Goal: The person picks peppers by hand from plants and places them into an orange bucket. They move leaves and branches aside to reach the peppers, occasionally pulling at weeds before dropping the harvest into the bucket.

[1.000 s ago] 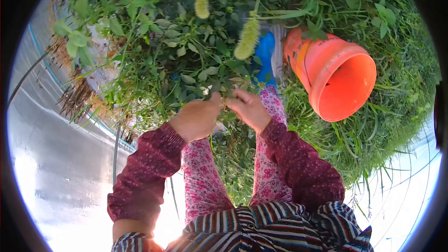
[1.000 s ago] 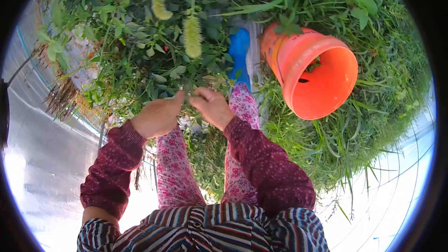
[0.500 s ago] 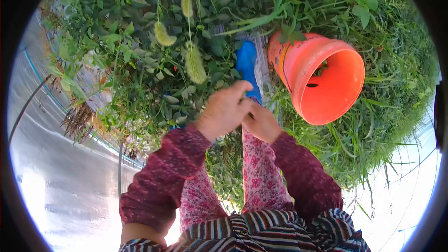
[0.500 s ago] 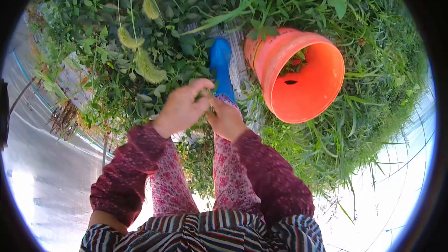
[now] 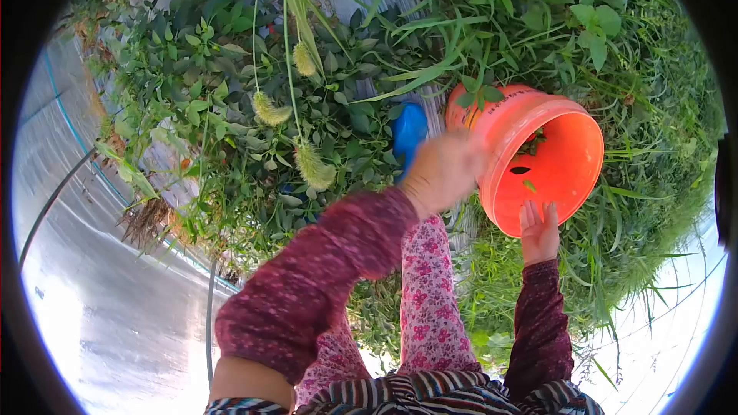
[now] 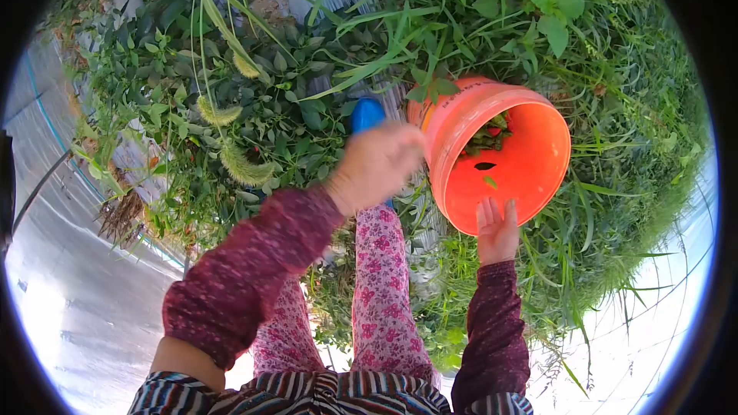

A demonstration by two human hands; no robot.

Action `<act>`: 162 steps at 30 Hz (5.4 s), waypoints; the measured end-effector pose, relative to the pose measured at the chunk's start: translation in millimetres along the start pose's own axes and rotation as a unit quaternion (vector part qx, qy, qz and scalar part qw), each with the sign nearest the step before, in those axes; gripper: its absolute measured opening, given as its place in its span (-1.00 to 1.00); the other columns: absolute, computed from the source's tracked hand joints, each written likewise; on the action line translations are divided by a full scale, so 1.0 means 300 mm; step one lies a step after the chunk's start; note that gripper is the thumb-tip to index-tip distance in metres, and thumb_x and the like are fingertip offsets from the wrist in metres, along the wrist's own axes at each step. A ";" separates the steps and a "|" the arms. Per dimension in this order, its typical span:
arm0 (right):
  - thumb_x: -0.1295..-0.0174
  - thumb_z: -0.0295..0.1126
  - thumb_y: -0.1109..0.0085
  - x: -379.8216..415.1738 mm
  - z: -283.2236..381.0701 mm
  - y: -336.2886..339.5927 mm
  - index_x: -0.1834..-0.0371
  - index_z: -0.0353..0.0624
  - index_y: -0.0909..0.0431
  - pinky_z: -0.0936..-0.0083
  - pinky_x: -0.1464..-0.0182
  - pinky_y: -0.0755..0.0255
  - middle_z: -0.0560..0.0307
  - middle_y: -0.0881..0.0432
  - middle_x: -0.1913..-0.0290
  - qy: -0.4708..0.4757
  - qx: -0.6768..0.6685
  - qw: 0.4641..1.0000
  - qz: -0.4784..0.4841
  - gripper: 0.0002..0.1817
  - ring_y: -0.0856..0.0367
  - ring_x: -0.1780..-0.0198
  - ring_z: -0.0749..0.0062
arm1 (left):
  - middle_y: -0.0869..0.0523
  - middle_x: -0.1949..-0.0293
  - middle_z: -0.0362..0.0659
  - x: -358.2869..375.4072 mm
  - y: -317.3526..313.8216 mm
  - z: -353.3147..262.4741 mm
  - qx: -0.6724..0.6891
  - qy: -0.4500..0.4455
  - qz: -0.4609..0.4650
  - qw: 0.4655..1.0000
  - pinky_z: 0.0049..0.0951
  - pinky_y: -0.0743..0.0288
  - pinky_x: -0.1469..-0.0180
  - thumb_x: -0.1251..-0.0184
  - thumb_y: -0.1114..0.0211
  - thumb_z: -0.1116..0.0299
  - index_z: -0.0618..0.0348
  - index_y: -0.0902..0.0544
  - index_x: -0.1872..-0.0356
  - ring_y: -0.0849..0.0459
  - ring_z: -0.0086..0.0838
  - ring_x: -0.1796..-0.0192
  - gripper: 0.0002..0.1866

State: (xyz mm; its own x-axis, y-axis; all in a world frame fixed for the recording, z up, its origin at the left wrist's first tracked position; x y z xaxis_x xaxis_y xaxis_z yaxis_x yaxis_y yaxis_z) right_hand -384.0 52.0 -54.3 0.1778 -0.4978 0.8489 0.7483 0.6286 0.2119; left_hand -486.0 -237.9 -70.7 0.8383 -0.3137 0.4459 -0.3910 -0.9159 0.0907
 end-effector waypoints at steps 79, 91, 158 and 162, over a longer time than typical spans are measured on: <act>-0.18 -0.37 -0.15 0.301 -0.984 -1.456 0.17 0.03 -0.62 0.35 0.14 -0.51 0.14 -0.65 0.15 0.562 0.629 0.337 0.418 -0.83 -0.63 0.17 0.24 | -0.44 -0.06 -0.19 0.540 0.720 0.738 0.031 0.044 -0.171 0.984 -0.56 -0.35 -0.03 -0.01 -0.35 0.55 0.16 -0.64 0.22 -0.51 -0.50 0.04 -0.76; -0.14 -0.11 -0.02 0.335 -0.916 -1.415 0.33 -0.09 -0.57 0.29 0.20 -0.45 0.08 -0.62 0.35 0.469 0.717 0.327 0.399 -0.71 -0.57 0.31 0.11 | -0.39 -0.11 -0.19 0.532 0.722 0.777 0.142 -0.035 -0.159 0.976 -0.55 -0.45 0.02 -0.10 -0.30 0.59 0.25 -0.68 0.22 -0.54 -0.55 0.05 -0.81; -0.22 -0.46 -0.12 0.631 -0.561 -0.811 0.31 -0.21 -0.47 0.67 0.40 -0.34 0.35 -0.52 0.44 0.043 0.315 0.805 0.501 -0.93 -0.41 0.43 0.74 | -0.41 -0.24 -0.07 0.567 0.722 0.651 -0.352 0.014 -0.053 0.934 -0.17 -0.30 -0.26 0.07 -0.34 0.48 0.04 -0.55 -0.03 -0.39 -0.12 -0.27 -0.49; -0.19 -0.43 -0.11 0.525 -0.690 -0.732 0.11 -0.21 -0.45 0.58 0.26 -0.41 0.15 -0.58 0.20 0.066 0.367 0.762 0.530 -0.78 -0.50 0.30 0.60 | -0.27 -0.34 -0.11 0.539 0.679 0.581 -0.563 0.014 0.029 0.826 0.15 0.08 -0.39 0.01 -0.24 0.53 0.08 -0.46 -0.14 -0.14 -0.25 -0.43 -0.44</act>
State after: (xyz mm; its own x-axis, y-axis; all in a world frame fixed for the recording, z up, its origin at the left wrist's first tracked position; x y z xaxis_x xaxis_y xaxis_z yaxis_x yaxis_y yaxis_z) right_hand -388.2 -288.0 -67.4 0.5323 0.4963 0.6858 -0.4107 0.8598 -0.3034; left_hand -363.9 -518.9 -135.3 0.8027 -0.3279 0.4981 -0.5492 -0.0811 0.8317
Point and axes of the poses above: each hand's wrist, its own x-axis away from the middle knuckle, its own y-axis out of the back of the hand, z = x × y, the point moved 3 cm from there along -x, towards the middle knuckle
